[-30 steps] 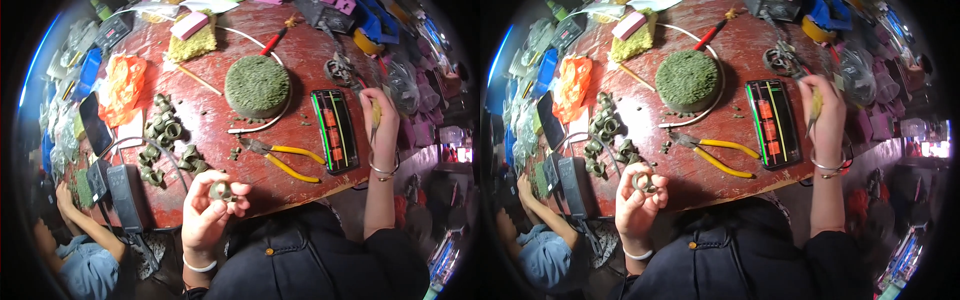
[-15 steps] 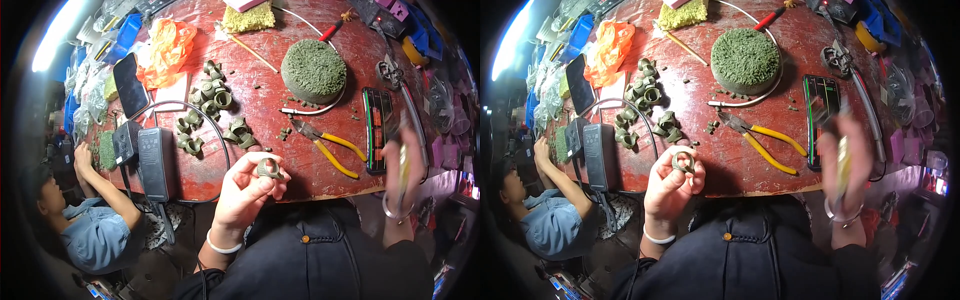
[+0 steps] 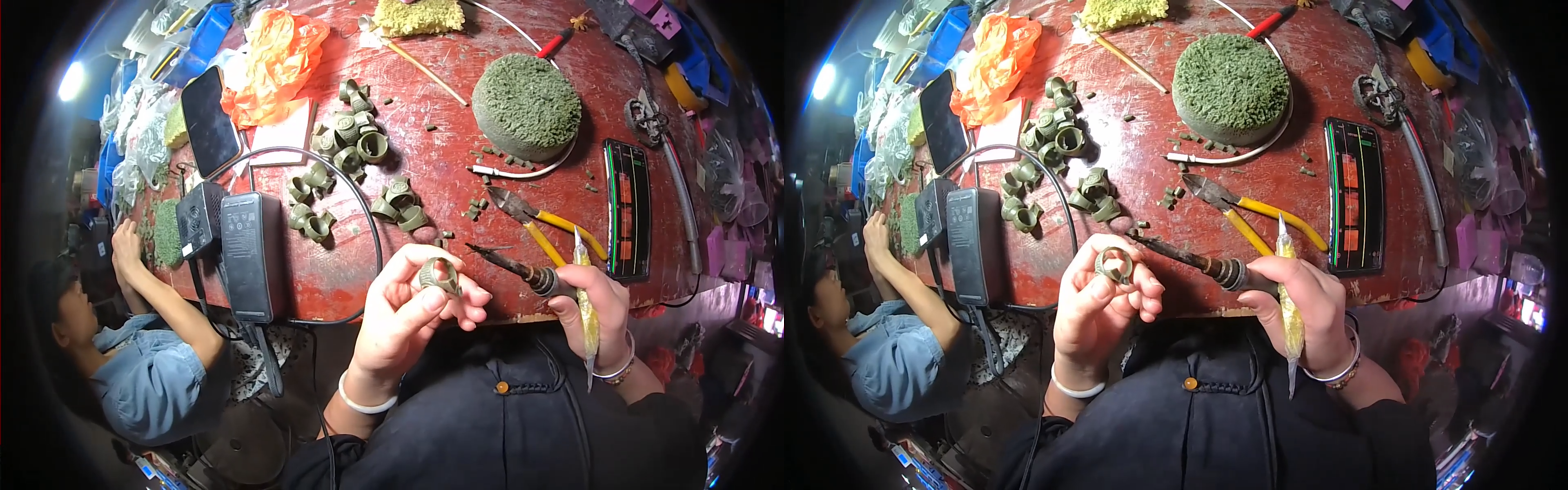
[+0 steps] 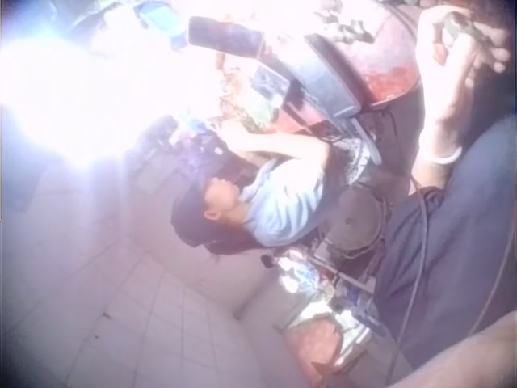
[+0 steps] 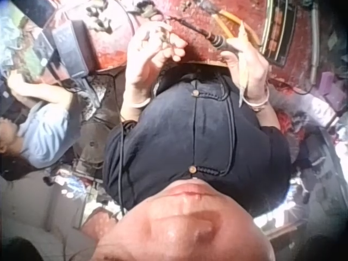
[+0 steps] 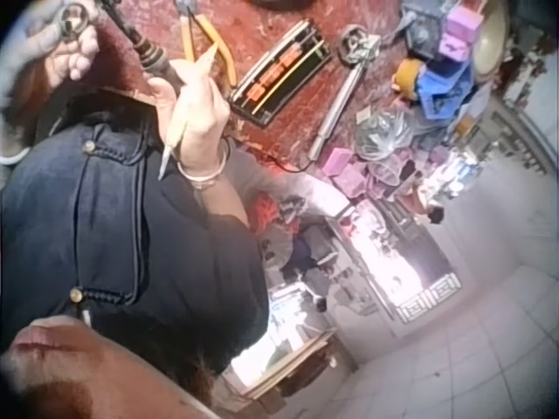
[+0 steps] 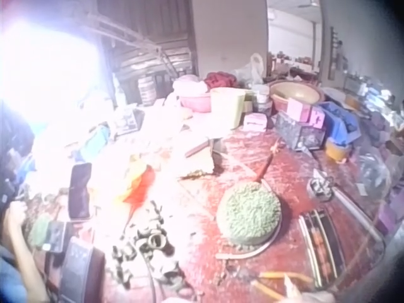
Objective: Soldering small components onto green wax jewelry models at a workshop table.
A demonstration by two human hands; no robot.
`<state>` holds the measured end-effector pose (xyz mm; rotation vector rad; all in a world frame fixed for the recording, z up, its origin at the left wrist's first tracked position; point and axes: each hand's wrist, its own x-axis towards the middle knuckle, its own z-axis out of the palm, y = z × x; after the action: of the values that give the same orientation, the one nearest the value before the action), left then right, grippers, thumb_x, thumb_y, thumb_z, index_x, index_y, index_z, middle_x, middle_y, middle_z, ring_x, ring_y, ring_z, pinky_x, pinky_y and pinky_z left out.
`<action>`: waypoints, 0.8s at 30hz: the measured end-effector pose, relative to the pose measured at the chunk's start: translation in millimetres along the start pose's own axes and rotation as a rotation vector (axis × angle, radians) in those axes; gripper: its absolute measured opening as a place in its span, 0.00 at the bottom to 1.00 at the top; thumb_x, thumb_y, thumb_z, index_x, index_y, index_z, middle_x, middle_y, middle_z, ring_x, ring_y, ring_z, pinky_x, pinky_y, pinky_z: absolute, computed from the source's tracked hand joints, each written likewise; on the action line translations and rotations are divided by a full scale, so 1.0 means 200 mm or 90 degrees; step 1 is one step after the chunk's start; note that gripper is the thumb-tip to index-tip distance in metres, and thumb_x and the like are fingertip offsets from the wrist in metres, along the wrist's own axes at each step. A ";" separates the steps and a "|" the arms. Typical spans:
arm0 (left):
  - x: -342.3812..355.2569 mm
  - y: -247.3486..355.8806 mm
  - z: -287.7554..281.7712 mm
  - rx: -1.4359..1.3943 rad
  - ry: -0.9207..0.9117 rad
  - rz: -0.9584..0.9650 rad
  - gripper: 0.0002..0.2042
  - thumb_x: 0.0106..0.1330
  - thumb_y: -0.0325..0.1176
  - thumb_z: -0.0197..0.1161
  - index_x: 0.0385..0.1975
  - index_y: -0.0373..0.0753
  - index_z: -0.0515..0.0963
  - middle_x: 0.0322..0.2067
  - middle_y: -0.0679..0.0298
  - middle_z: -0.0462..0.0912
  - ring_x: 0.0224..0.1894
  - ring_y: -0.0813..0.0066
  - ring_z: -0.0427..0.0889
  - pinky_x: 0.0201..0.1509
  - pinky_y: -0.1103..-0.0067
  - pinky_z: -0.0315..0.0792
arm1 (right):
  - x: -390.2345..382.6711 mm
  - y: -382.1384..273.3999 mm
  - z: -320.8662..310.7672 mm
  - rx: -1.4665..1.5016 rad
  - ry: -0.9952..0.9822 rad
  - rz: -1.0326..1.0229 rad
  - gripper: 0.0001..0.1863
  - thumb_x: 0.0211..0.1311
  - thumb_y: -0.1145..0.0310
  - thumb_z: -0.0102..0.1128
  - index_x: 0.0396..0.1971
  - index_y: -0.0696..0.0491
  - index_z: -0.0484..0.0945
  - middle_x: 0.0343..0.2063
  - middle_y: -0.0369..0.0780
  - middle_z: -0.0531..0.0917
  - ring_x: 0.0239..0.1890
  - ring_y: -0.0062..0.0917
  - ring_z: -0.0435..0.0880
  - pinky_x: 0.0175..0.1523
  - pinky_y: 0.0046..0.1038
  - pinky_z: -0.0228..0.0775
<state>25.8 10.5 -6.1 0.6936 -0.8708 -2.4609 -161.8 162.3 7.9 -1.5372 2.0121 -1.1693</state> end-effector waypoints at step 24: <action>0.01 -0.05 -0.08 -0.142 -0.090 0.041 0.17 0.67 0.31 0.61 0.50 0.32 0.67 0.36 0.52 0.79 0.35 0.68 0.81 0.38 0.76 0.76 | 0.01 -0.01 0.03 0.023 -0.032 0.013 0.14 0.56 0.71 0.70 0.39 0.57 0.76 0.26 0.43 0.81 0.27 0.35 0.83 0.31 0.31 0.73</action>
<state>30.3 9.6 -23.8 0.4116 -0.6439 -2.5214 -156.9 158.0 6.5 -1.5093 1.9591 -1.1422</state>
